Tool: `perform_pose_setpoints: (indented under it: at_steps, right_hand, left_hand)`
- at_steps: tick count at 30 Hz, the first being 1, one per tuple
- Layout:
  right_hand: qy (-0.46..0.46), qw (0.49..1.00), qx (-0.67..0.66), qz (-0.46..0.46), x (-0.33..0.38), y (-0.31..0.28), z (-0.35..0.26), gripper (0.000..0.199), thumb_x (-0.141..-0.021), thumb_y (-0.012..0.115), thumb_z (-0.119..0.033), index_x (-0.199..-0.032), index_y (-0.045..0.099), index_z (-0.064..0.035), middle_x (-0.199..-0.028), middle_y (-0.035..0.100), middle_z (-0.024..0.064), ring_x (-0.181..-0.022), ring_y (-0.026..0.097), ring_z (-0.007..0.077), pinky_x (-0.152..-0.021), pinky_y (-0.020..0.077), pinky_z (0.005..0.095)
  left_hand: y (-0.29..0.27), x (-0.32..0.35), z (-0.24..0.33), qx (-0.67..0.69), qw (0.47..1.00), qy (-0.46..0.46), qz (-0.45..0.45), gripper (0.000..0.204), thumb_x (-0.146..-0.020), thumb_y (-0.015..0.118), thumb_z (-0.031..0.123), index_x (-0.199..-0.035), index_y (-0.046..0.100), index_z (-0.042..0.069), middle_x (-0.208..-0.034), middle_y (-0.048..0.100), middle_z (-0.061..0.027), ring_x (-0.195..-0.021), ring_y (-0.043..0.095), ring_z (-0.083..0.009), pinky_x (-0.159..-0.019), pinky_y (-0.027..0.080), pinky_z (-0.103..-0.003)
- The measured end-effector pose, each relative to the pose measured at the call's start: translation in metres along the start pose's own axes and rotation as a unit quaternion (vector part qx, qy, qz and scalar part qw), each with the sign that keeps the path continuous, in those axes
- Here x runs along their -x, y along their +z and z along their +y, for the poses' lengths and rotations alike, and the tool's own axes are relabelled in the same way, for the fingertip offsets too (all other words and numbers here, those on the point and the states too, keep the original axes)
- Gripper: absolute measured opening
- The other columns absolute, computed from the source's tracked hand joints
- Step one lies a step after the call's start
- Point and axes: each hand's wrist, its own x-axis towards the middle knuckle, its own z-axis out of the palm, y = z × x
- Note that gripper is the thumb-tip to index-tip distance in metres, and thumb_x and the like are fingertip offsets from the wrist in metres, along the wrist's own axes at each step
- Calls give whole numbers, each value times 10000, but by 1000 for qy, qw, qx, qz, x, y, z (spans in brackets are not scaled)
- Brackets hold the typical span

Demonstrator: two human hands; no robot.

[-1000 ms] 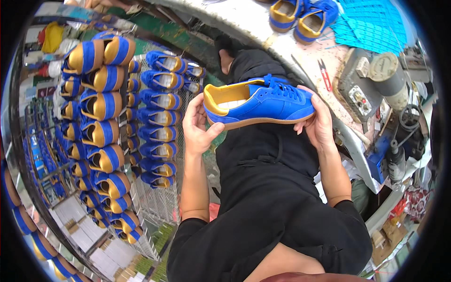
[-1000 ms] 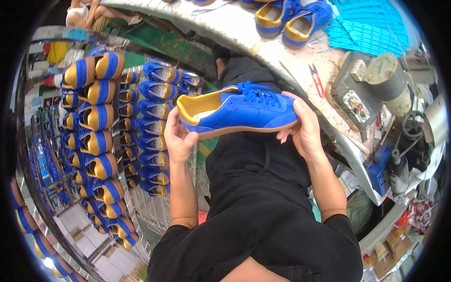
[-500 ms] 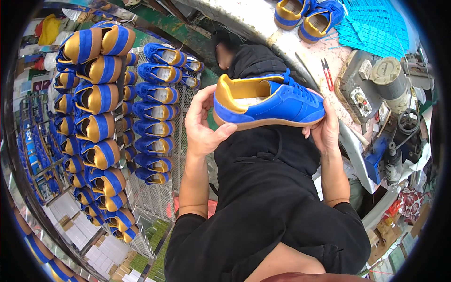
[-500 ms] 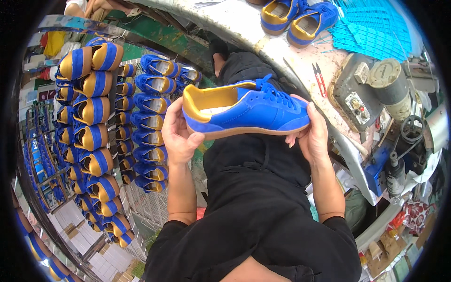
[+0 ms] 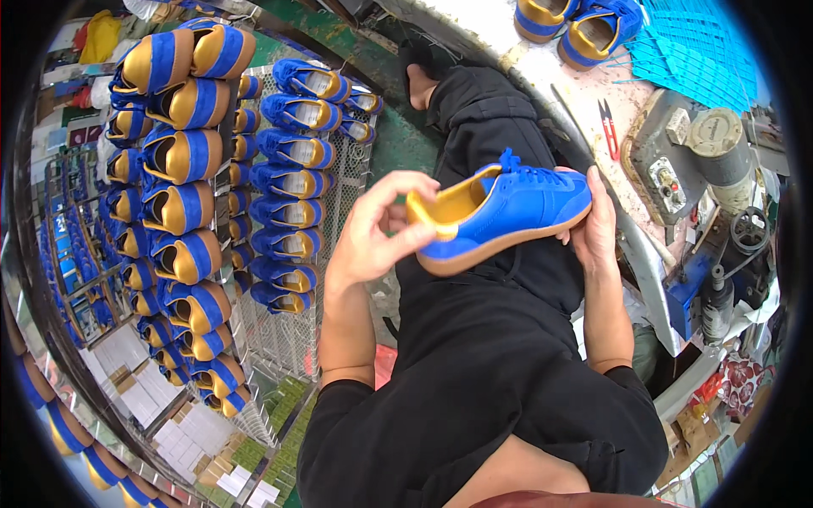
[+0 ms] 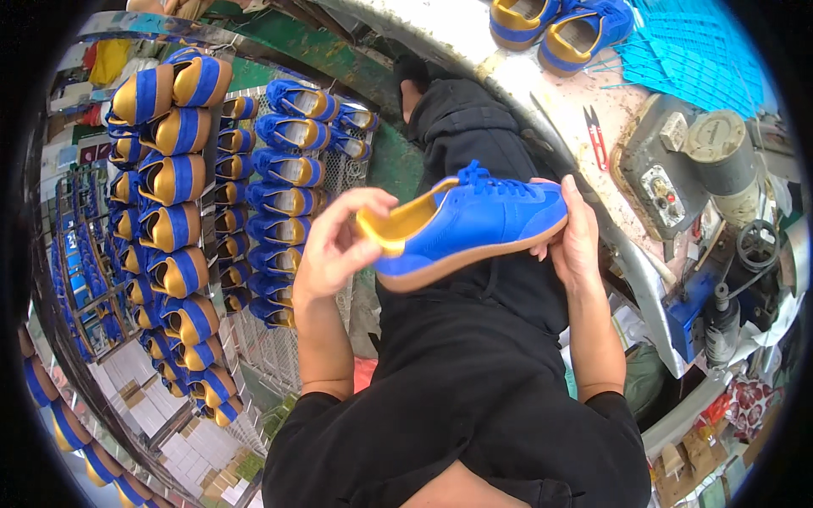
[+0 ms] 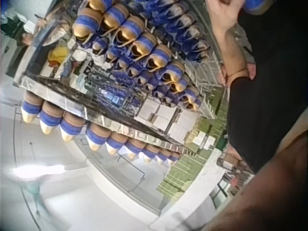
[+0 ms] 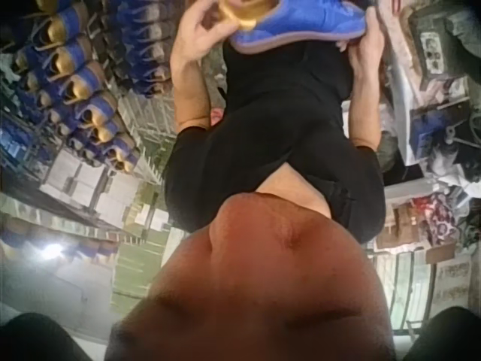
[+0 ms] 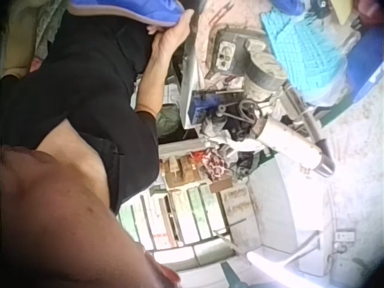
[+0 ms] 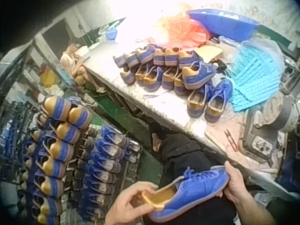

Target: The person repeatedly picks up blue and gold sneakers from a nearby rack, holds them up to inspect the soles, uppers, and interiors, and then places them back. The person handles the shoes one at a time in a repetitive cycle.

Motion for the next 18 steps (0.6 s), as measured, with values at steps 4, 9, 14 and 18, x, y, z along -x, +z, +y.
perform_pose_setpoints:
  at_steps: [4, 9, 14, 18]
  right_hand:
    - [44, 997, -7, -59, -22, 14, 2, 621, -999, 463, -530, -1141, 622, 53, -712, 653, 92, -416, 532, 132, -355, 383, 231]
    - [-55, 987, 75, -134, -64, 54, 17, 524, -1042, 434, -426, -1318, 520, 10, -798, 679, 82, -646, 648, 127, -577, 498, 234]
    - [-99, 977, 167, -85, -90, 70, 40, 274, -997, 575, -230, -1174, 622, -27, -809, 664, 30, -645, 602, 55, -535, 463, 196]
    - [-192, 949, 233, -86, -91, 65, 49, 203, -957, 617, -169, -1047, 659, 8, -790, 701, 56, -649, 636, 71, -565, 489, 221]
  left_hand:
    - [-12, 37, -19, 29, 998, 2, -59, 252, -892, 703, 195, -1020, 610, -1, -1233, 606, -211, -1035, 623, -216, -872, 499, -332]
    - [-51, 106, -63, 56, 990, -5, 127, 309, -968, 629, 249, -1088, 606, -34, -1135, 638, -159, -1015, 649, -212, -833, 520, -308]
    - [-69, 76, -119, -18, 951, -155, 266, 333, -1016, 545, 230, -1152, 597, -69, -1065, 659, -118, -871, 669, -183, -754, 538, -279]
    - [-108, 20, -231, -355, 875, -242, 222, 392, -867, 728, 290, -1090, 639, -19, -927, 716, -150, -850, 702, -257, -770, 533, -369]
